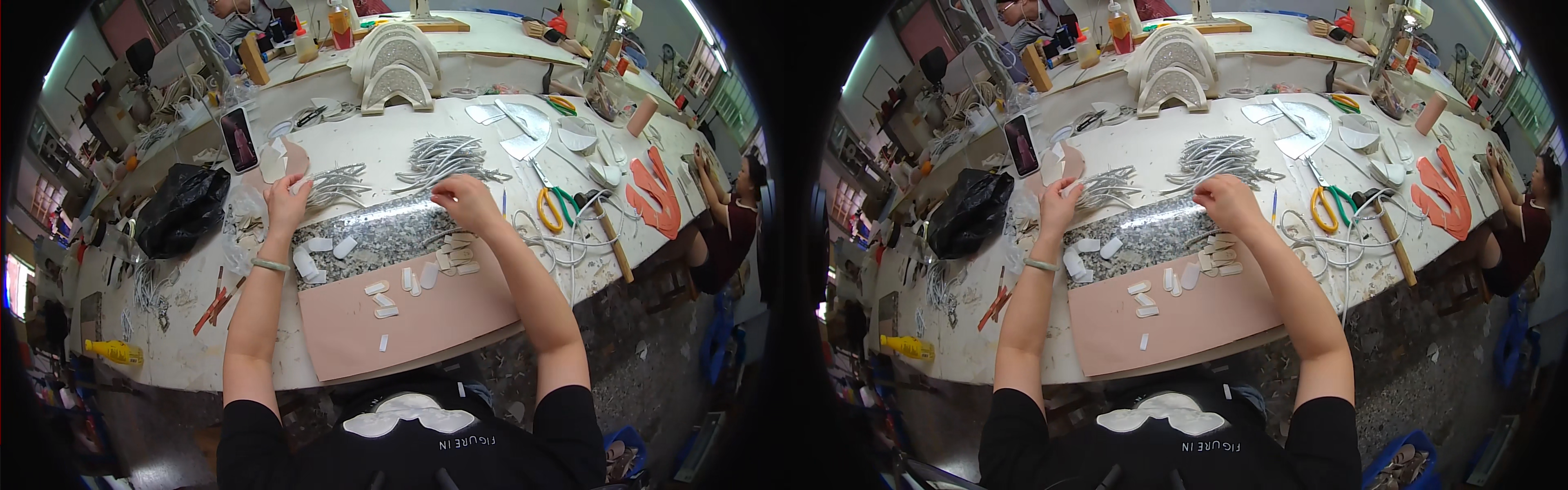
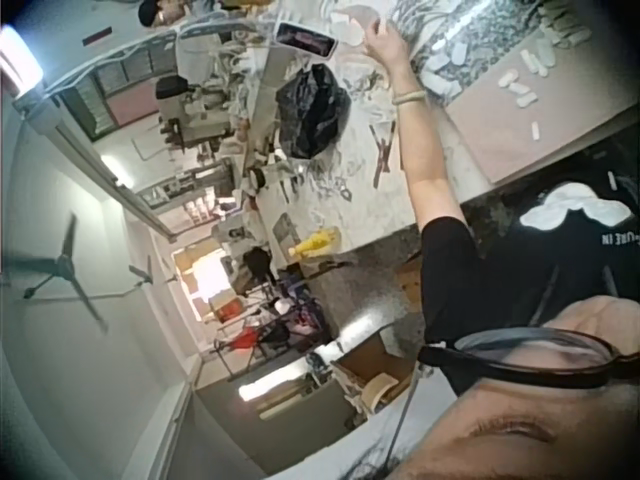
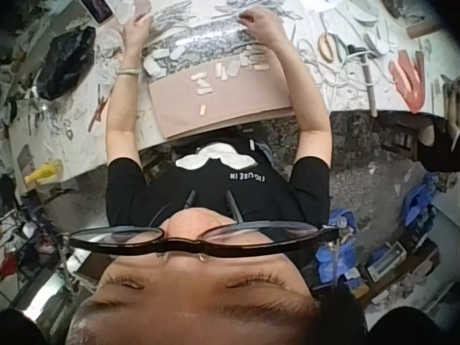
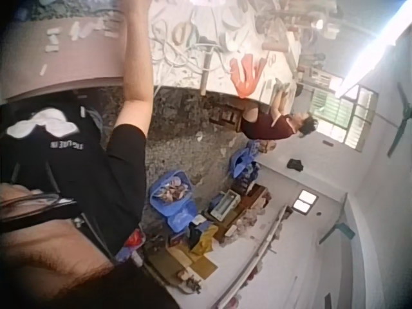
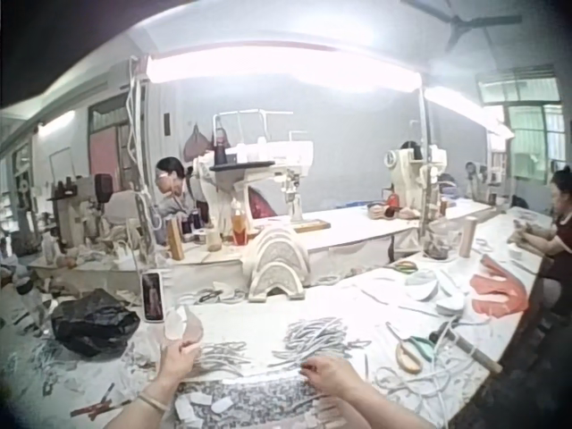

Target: The person sits at a cluttered workbench and repeatedly picks up small white oval pieces and thin white strips. They wrap the strips around the oval pieces by hand, creating small assembled units. The person places the finished units on the table and occasionally picks up a new piece to continue the process.

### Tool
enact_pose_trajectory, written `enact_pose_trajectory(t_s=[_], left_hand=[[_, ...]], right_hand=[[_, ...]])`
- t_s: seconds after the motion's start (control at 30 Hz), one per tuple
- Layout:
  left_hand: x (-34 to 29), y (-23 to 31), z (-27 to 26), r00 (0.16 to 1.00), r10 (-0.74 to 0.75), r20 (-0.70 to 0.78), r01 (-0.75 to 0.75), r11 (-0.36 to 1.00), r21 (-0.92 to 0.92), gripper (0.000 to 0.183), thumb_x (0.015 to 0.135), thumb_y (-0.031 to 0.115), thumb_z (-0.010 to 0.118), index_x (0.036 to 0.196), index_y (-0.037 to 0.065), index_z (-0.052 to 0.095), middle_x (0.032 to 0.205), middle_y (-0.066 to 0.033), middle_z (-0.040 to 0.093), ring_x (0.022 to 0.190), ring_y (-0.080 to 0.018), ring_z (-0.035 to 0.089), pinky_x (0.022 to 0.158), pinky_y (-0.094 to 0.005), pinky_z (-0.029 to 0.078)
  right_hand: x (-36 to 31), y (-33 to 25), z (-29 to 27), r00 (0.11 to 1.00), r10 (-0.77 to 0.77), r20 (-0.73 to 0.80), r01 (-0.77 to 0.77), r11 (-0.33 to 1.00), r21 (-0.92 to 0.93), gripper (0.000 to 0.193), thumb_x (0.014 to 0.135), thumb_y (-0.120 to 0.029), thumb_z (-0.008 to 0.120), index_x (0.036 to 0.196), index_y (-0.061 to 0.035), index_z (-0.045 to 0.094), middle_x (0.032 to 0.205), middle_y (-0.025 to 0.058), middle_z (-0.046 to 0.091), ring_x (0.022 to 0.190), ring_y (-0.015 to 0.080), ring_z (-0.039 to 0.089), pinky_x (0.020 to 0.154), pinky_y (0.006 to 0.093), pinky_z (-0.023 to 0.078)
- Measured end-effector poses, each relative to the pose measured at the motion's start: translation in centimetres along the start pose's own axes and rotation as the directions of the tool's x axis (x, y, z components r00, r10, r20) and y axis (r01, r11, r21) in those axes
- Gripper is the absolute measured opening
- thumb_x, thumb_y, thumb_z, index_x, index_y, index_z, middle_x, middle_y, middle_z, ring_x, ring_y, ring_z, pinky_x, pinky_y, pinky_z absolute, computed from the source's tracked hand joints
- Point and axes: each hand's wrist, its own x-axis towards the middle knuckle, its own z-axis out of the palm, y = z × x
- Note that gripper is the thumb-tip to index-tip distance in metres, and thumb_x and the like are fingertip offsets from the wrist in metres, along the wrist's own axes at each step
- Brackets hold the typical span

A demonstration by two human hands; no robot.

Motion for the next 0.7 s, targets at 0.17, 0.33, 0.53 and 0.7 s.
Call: enact_pose_trajectory(t_s=[0.17, 0.33, 0.53, 0.7], left_hand=[[-2.0, 2.6, -2.3, 0.976, 0.201, -0.083, -0.199, 0.979, 0.031, 0.029, 0.08, 0.026, 0.072, 0.103, 0.009, 0.069, 0.103, -0.01, 0.063, 0.103, -0.0303, 0.049, 0.097, -0.0382, 0.034], [-5.9, 5.1, -4.6, 0.898, 0.28, 0.339, -0.262, 0.96, -0.099, 0.026, 0.078, 0.025, 0.073, 0.096, 0.007, 0.069, 0.097, -0.0086, 0.064, 0.1, -0.029, 0.048, 0.093, -0.0386, 0.037], [-8.0, 6.8, -4.5, 0.825, 0.23, 0.516, -0.203, 0.973, -0.11, 0.026, 0.074, 0.023, 0.078, 0.091, 0.006, 0.07, 0.096, -0.0091, 0.064, 0.096, -0.0279, 0.05, 0.084, -0.0353, 0.043], [-9.5, 8.3, -5.0, 0.86, 0.322, 0.397, -0.302, 0.947, -0.112, 0.025, 0.073, 0.021, 0.078, 0.09, 0.005, 0.069, 0.093, -0.0083, 0.063, 0.094, -0.0276, 0.051, 0.085, -0.0352, 0.043]], right_hand=[[5.0, 2.7, 3.0, 0.985, -0.121, 0.126, 0.157, 0.929, -0.335, 0.011, 0.079, -0.013, 0.064, 0.086, -0.0126, 0.073, 0.099, 0.005, 0.063, 0.103, 0.026, 0.053, 0.088, 0.0349, 0.047], [6.4, 3.1, 3.3, 0.971, -0.037, 0.235, 0.124, 0.922, -0.367, 0.011, 0.077, -0.013, 0.065, 0.084, -0.0167, 0.073, 0.096, 0.0042, 0.064, 0.102, 0.0268, 0.053, 0.089, 0.037, 0.046], [4.9, 1.3, 1.9, 0.99, -0.094, 0.105, 0.102, 0.992, -0.077, 0.008, 0.085, -0.02, 0.065, 0.091, -0.0165, 0.069, 0.091, 0.0016, 0.067, 0.096, 0.0218, 0.057, 0.09, 0.0406, 0.038], [1.7, -3.1, -0.1, 0.975, -0.221, -0.038, 0.223, 0.969, 0.106, 0.008, 0.092, -0.019, 0.059, 0.094, -0.0174, 0.066, 0.088, -0.0035, 0.068, 0.087, 0.0142, 0.062, 0.083, 0.0352, 0.032]])
